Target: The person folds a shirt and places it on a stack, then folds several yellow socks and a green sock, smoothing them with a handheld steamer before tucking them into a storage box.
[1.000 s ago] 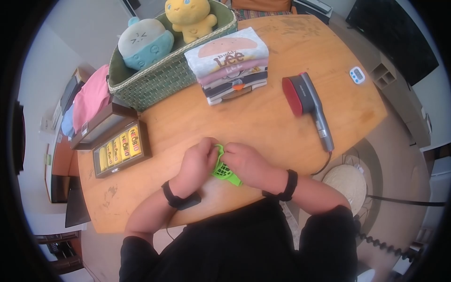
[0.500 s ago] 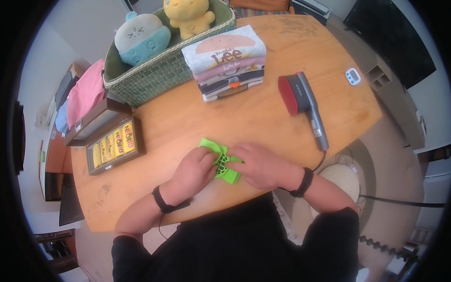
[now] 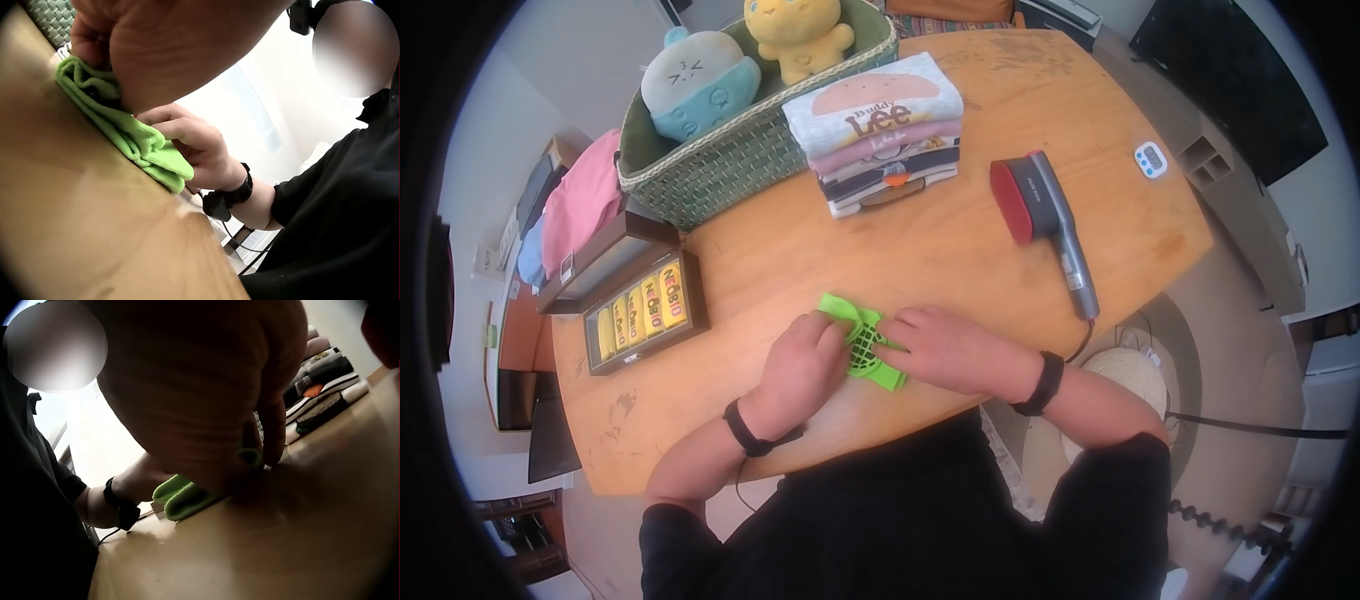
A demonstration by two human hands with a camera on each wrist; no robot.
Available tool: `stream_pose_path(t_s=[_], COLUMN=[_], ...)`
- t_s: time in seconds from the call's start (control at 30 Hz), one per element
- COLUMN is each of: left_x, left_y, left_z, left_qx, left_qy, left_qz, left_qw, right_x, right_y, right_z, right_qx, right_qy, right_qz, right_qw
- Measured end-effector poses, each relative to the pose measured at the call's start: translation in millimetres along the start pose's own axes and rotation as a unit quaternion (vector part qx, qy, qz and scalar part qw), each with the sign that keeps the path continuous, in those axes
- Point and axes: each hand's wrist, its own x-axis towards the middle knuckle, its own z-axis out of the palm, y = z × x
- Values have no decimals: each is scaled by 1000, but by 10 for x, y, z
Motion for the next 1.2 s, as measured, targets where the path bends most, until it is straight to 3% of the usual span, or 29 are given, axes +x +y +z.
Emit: stream_pose_path(t_s=[0.2, 0.47, 0.6, 0.67, 1.0, 1.2], left_x=[34, 18, -6, -9, 31, 8], left_y=[22, -42, -104, -145, -118, -109], left_z=[-22, -38, -66, -79, -99, -180], left_qx=[92, 33, -29, -113, -116, -212], left_qy=[-44, -68, -62, -50, -36, -32], left_qz=[-15, 27, 22, -12, -38, -135], left_qw=[995, 997, 997, 992, 992, 967], right_x=[20, 103, 260, 298, 407, 479], right_y=[-13, 96, 138, 124, 83, 69], right_z=[-40, 16, 13, 2, 41, 34], right_qx=[-3, 11, 97, 115, 163, 232], right_qy=[-5, -25, 37, 53, 101, 112], right_qz=[-13, -14, 26, 37, 98, 104], right_qw=[1000, 1000, 994, 991, 977, 961])
